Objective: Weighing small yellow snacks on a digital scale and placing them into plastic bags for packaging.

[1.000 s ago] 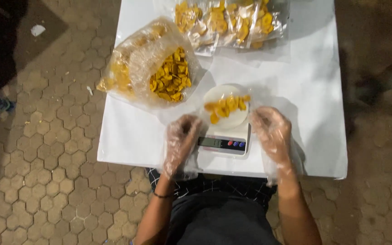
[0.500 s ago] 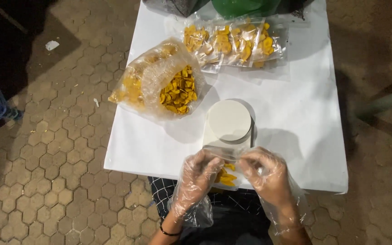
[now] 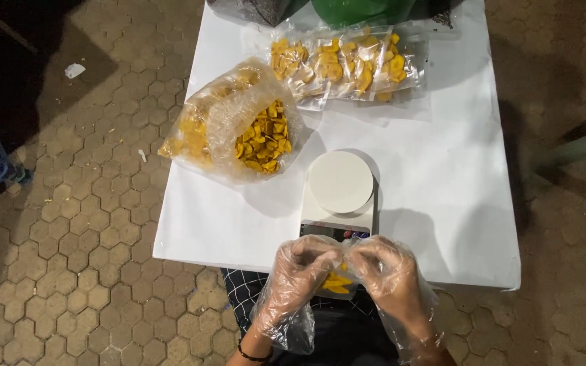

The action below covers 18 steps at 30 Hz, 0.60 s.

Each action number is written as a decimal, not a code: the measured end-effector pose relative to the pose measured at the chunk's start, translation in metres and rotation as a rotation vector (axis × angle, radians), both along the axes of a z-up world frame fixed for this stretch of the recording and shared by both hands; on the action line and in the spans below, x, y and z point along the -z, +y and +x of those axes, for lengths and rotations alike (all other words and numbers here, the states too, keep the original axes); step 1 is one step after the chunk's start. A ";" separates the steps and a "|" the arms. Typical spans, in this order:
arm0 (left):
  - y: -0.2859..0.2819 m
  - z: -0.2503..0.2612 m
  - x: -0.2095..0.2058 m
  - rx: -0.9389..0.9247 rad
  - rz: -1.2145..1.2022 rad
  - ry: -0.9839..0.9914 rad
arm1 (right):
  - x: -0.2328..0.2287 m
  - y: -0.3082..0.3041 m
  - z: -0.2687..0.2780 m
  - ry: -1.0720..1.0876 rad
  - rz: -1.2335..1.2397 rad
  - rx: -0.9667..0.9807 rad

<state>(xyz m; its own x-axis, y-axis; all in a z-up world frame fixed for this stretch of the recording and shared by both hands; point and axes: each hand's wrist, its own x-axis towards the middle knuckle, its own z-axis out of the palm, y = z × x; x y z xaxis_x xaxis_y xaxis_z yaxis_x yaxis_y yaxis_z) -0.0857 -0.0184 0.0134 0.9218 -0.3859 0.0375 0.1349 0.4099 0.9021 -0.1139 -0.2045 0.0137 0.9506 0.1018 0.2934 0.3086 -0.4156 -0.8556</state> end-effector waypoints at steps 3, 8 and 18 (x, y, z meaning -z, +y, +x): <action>-0.001 -0.002 -0.004 0.020 0.056 -0.031 | 0.000 0.001 0.003 0.023 0.011 -0.035; -0.009 -0.007 -0.004 -0.077 0.008 -0.098 | -0.005 0.013 0.007 -0.179 -0.064 -0.021; 0.006 0.003 -0.004 0.068 0.172 -0.117 | 0.008 -0.012 0.012 0.014 -0.050 -0.142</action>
